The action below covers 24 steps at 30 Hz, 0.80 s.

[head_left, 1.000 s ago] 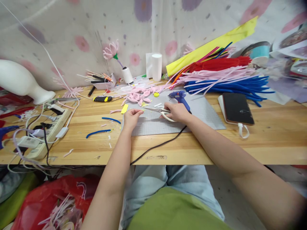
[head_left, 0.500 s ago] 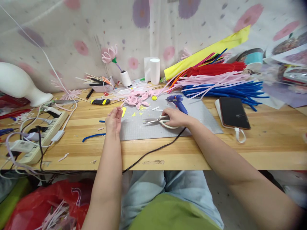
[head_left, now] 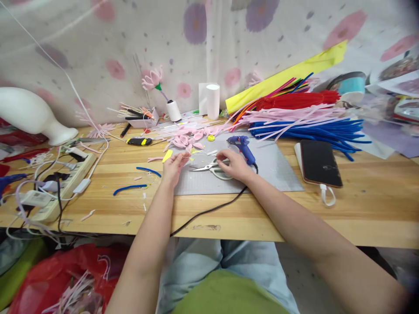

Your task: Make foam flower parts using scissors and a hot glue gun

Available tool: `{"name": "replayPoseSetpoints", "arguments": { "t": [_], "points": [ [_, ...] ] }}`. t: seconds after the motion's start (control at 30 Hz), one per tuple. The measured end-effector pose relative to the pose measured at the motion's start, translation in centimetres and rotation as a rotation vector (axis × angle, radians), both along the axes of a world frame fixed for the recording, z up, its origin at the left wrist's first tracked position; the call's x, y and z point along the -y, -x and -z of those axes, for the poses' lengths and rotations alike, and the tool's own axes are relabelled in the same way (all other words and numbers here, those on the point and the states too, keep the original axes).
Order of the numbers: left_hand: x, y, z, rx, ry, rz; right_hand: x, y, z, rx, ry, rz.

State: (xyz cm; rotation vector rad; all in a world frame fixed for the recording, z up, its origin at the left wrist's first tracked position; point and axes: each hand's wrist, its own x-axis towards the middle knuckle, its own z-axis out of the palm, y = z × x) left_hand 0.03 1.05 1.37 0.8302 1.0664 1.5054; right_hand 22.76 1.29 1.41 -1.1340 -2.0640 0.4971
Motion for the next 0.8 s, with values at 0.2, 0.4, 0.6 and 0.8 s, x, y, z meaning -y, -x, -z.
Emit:
{"name": "replayPoseSetpoints", "arguments": {
  "t": [0.2,0.4,0.6,0.8],
  "points": [
    [0.0,-0.7,0.2,-0.006,0.048,-0.042,-0.1,0.1,0.4,-0.059,0.039,0.046],
    [0.4,-1.0,-0.1,-0.02,0.083,0.0,-0.2,0.3,0.3,-0.071,0.096,0.068],
    [0.8,-0.9,-1.1,-0.04,0.178,0.152,-0.7,0.2,0.8,-0.142,0.18,0.082],
    [0.7,-0.6,-2.1,-0.011,0.253,0.186,-1.2,0.3,1.2,-0.189,0.238,0.074]
  ]
}}
